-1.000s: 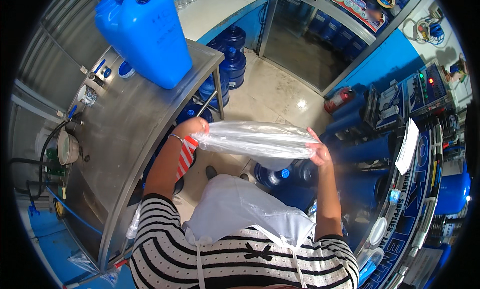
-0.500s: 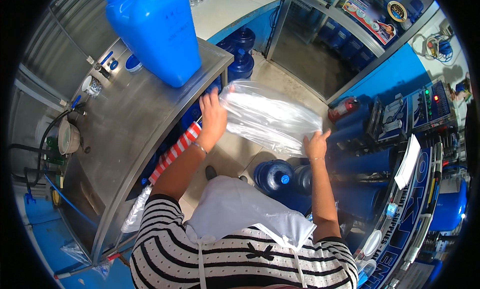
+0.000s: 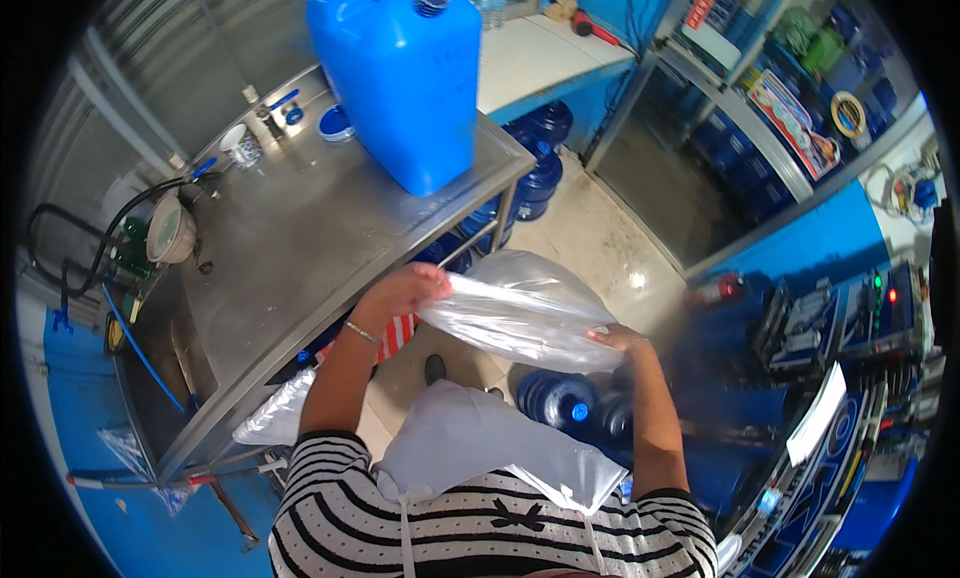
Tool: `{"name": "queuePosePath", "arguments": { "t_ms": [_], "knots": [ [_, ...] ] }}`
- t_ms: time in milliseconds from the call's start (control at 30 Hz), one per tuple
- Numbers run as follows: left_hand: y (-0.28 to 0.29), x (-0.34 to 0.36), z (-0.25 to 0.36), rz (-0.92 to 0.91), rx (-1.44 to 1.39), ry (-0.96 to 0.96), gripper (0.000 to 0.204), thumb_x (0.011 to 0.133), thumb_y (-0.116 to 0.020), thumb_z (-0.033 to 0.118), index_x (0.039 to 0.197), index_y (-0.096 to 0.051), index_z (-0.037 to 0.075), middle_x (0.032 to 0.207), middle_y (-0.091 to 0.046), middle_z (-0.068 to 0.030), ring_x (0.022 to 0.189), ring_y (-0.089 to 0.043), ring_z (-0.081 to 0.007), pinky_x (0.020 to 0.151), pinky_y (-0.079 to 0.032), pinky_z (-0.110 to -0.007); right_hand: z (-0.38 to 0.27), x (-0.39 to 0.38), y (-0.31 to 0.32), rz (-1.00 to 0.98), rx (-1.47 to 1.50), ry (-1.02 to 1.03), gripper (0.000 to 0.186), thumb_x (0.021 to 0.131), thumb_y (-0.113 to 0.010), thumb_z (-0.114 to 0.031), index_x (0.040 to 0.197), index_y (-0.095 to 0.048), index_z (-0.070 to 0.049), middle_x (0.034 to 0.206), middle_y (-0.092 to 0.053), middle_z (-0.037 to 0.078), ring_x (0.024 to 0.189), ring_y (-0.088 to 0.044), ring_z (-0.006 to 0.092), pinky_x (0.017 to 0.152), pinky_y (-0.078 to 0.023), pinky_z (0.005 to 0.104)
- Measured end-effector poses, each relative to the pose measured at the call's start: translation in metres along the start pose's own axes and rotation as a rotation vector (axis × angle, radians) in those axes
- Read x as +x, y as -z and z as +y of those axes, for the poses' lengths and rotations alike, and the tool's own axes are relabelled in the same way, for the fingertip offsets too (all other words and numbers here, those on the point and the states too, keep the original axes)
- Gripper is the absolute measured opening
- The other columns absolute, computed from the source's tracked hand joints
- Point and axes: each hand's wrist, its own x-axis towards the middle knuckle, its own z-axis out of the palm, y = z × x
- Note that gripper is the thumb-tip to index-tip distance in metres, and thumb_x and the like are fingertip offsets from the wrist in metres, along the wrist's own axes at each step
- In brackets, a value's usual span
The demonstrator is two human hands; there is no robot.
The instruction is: The person fills a blue plastic water jug at a sink, rinses it, and secures the cap. They then place the filled jug into a clear plastic bag, move it to a counter, and retrieve two additional blue jugs from a storage rack.
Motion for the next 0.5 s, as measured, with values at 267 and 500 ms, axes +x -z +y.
{"name": "queuePosePath", "arguments": {
  "t_ms": [267,500],
  "knots": [
    [0.014,-0.114,0.022,1.067,1.445,0.158,0.041,0.074,-0.060,0.008,0.114,-0.060,0.000,0.126,-0.054,-0.0240,0.112,-0.055,-0.0394,0.093,-0.046,-0.044,-0.118,-0.036,0.141,-0.321,0.330,0.667,0.037,0.089,-0.067,-0.030,0.118,-0.064,-0.008,0.104,-0.067,0.006,0.071,-0.061,0.0125,0.062,-0.052,0.0282],
    [0.009,-0.169,0.094,0.866,1.048,-0.240,0.053,0.068,-0.056,0.004,0.120,-0.055,0.000,0.128,-0.051,-0.0236,0.119,-0.049,-0.0400,0.104,-0.039,-0.042,-0.298,-0.078,0.295,1.157,0.183,0.716,0.042,0.087,-0.066,-0.042,0.090,-0.067,0.000,0.089,-0.066,0.013,0.081,-0.064,0.0292,0.072,-0.049,0.0381]
  ]
}}
